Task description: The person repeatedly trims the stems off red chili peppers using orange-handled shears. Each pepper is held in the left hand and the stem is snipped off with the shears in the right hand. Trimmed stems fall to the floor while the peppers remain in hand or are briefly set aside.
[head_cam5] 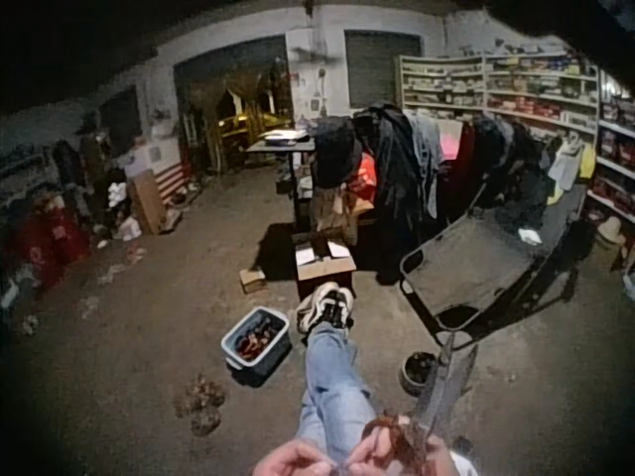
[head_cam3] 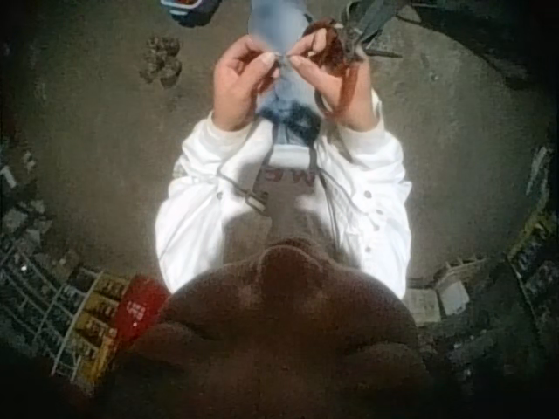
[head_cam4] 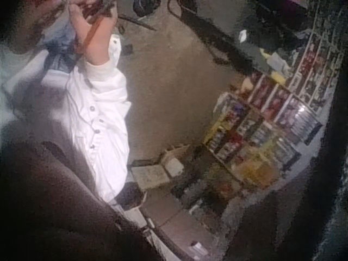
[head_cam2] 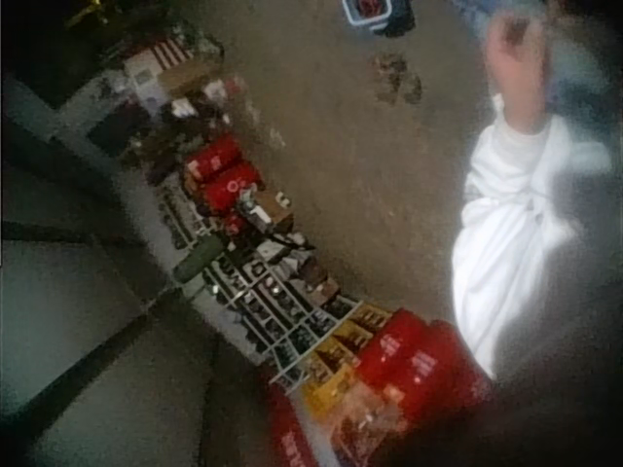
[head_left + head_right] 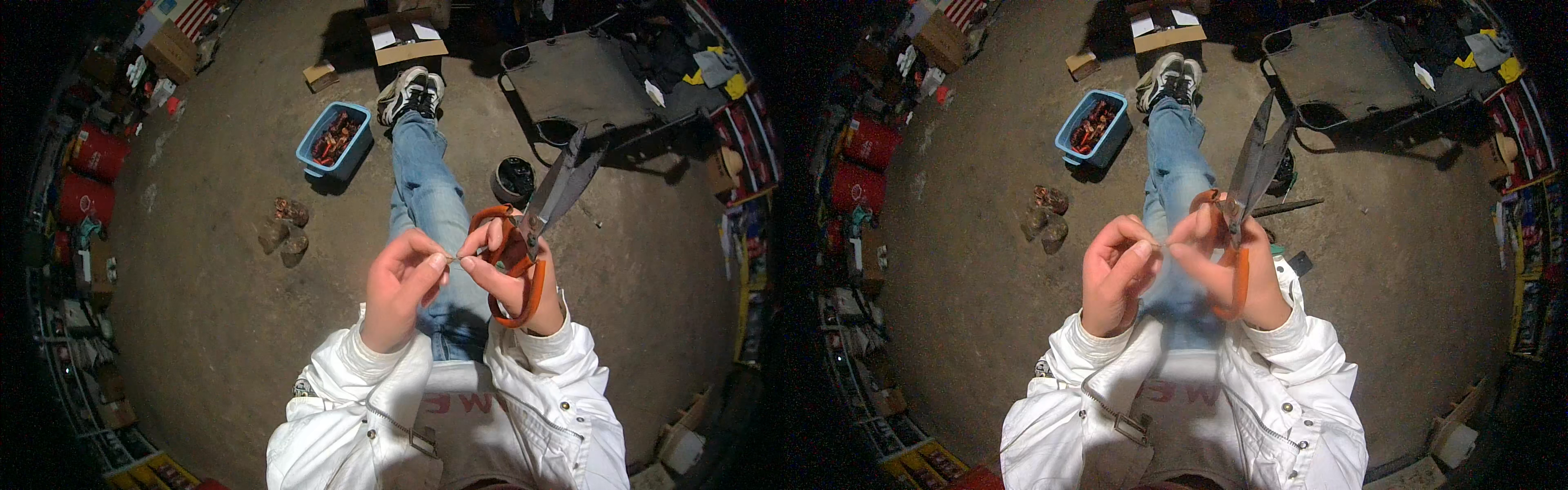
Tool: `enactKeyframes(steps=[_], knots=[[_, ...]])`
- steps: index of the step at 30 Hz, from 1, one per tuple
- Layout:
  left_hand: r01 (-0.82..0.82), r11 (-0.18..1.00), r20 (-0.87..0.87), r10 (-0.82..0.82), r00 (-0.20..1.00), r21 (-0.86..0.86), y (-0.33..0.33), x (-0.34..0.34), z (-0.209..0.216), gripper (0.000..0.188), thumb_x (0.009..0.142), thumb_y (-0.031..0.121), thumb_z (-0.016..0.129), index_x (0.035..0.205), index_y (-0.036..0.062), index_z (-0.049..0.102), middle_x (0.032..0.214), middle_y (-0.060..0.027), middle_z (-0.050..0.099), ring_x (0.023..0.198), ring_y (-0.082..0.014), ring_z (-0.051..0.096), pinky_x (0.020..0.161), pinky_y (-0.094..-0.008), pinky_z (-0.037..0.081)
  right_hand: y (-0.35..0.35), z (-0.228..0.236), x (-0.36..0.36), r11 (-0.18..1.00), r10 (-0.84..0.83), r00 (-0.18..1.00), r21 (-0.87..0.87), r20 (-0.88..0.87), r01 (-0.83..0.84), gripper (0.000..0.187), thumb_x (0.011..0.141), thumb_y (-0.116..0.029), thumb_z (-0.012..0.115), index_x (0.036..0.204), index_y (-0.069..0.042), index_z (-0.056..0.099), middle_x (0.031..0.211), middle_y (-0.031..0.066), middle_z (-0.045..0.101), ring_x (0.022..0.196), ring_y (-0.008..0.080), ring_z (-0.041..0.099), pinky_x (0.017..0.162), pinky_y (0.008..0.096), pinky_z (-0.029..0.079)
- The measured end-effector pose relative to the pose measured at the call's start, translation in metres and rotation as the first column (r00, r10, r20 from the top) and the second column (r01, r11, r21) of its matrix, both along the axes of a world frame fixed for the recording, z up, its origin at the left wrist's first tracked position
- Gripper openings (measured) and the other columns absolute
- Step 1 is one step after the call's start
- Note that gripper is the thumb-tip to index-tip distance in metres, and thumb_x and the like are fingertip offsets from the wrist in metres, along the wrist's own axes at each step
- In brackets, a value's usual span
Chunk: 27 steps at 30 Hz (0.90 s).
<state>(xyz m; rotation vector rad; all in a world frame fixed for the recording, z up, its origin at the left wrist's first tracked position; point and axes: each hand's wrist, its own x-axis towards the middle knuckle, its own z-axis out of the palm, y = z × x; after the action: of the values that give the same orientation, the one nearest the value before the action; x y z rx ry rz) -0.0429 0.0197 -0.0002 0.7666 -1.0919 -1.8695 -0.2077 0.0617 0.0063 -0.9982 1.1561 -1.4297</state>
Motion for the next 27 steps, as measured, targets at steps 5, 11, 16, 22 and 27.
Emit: enactKeyframes(steps=[5, 11, 16, 22, 27], knots=[[0.053, 0.997, -0.106, -0.047, 0.993, 0.053, -0.004, 0.004, -0.006, 0.009, 0.092, 0.012, 0.058, 0.089, 0.0045, 0.056, 0.106, -0.0065, 0.052, 0.082, -0.0083, 0.052, 0.057, -0.0213, 0.045, -0.001, -0.002, 0.006, 0.998, -0.048, 0.999, -0.035, 0.008, 0.049, 0.021, 0.079, -0.003, 0.073, 0.090, -0.006, 0.055, 0.088, 0.0015, 0.062, 0.077, 0.0086, 0.053, 0.072, 0.0244, 0.042], [0.192, 0.936, -0.264, -0.114, 0.958, 0.294, -0.005, 0.004, -0.014, 0.011, 0.094, 0.016, 0.055, 0.091, 0.0054, 0.054, 0.118, -0.0078, 0.052, 0.098, -0.0149, 0.054, 0.071, -0.0302, 0.051, -0.006, -0.010, 0.025, 0.945, -0.270, 0.956, -0.224, -0.118, 0.239, 0.021, 0.083, -0.001, 0.070, 0.087, -0.005, 0.049, 0.086, 0.0050, 0.063, 0.076, 0.0104, 0.054, 0.069, 0.0258, 0.042], [0.225, 0.921, -0.320, -0.119, 0.940, 0.319, -0.006, 0.006, -0.017, 0.012, 0.096, 0.016, 0.052, 0.091, 0.0059, 0.053, 0.125, -0.0096, 0.052, 0.102, -0.0159, 0.054, 0.077, -0.0323, 0.051, -0.009, -0.011, 0.029, 0.953, -0.249, 0.959, -0.208, -0.131, 0.219, 0.017, 0.086, 0.001, 0.065, 0.090, -0.002, 0.049, 0.090, 0.0087, 0.065, 0.087, 0.0174, 0.067, 0.071, 0.0283, 0.051], [0.099, 0.979, -0.235, -0.056, 0.970, 0.177, -0.008, 0.000, -0.017, 0.015, 0.100, 0.018, 0.044, 0.094, 0.0050, 0.051, 0.117, -0.0101, 0.056, 0.101, -0.0166, 0.058, 0.083, -0.0352, 0.052, -0.005, -0.004, 0.023, 0.996, -0.084, 0.985, 0.009, 0.152, 0.083, 0.018, 0.085, 0.000, 0.067, 0.095, 0.000, 0.052, 0.090, 0.0066, 0.064, 0.084, 0.0139, 0.065, 0.072, 0.0274, 0.051], [0.113, 0.986, -0.078, -0.104, 0.991, 0.124, -0.014, 0.006, -0.012, 0.015, 0.099, 0.017, 0.045, 0.092, 0.0052, 0.050, 0.103, -0.0065, 0.055, 0.092, -0.0140, 0.056, 0.077, -0.0318, 0.053, -0.009, -0.001, 0.011, 0.985, 0.091, 0.984, 0.132, 0.154, -0.112, 0.019, 0.083, -0.005, 0.069, 0.090, -0.005, 0.052, 0.087, 0.0051, 0.062, 0.079, 0.0101, 0.059, 0.069, 0.0244, 0.048]])
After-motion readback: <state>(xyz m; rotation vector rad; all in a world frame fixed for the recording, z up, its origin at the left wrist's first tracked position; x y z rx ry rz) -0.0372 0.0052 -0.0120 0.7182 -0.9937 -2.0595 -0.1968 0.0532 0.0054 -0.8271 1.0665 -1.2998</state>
